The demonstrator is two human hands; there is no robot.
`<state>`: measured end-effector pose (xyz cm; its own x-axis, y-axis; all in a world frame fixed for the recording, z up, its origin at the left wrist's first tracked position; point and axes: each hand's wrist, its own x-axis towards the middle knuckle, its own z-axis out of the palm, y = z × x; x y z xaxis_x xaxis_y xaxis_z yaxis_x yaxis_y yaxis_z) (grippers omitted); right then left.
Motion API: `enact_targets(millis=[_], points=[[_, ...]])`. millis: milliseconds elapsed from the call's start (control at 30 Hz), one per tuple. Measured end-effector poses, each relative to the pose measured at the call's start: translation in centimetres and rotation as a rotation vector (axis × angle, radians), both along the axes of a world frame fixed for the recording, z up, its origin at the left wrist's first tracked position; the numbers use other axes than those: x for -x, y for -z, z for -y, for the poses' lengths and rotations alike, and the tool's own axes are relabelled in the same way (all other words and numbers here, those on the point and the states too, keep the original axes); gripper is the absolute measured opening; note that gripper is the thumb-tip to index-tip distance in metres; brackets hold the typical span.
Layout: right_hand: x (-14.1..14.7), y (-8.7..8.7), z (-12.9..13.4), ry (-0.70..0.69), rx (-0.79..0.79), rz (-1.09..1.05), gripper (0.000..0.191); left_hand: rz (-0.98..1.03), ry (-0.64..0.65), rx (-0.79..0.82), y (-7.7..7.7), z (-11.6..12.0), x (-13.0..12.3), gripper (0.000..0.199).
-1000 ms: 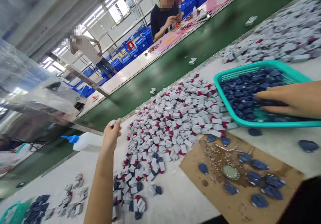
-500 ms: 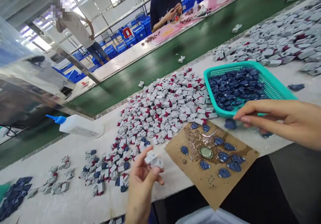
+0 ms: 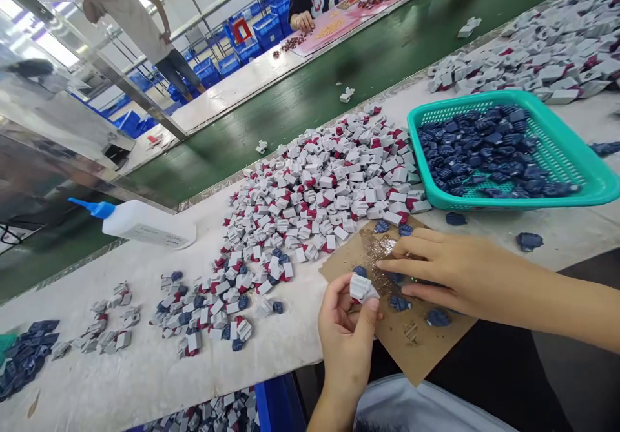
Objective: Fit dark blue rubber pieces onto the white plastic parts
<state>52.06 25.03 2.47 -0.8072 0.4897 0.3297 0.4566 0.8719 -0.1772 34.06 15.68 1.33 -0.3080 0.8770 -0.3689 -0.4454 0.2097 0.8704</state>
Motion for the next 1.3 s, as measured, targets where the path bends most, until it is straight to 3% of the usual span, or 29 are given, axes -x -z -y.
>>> enact_targets(millis=[100,200,367,533,700,900,1300], points=[[1.1,0.0,-1.1,-0.08,0.039,0.047,0.013,-0.001,0.01,0.009,0.0,0.0,0.1,0.042],[0.8,0.1,-1.5,-0.076,0.158,0.007,0.013,-0.007,0.03,0.025,-0.1,0.1,0.2,0.044],[-0.8,-0.1,-0.9,0.076,0.484,0.006,0.018,0.005,0.062,0.044,-0.3,0.0,0.3,0.043],[-1.4,-1.0,-0.2,0.16,0.666,-0.289,0.018,0.071,0.07,0.054,-0.6,-0.1,0.4,0.042],[-1.6,-2.1,0.0,0.092,0.654,-0.38,0.014,0.289,0.132,0.129,-1.9,-0.5,0.5,0.041],[-0.6,-2.5,1.0,0.201,0.613,-0.477,0.02,0.39,0.167,0.14,-3.0,-0.9,0.6,0.043],[-0.9,-4.2,1.3,0.104,0.28,-0.259,0.018,0.396,0.253,0.089,-3.0,-1.1,0.7,0.04]])
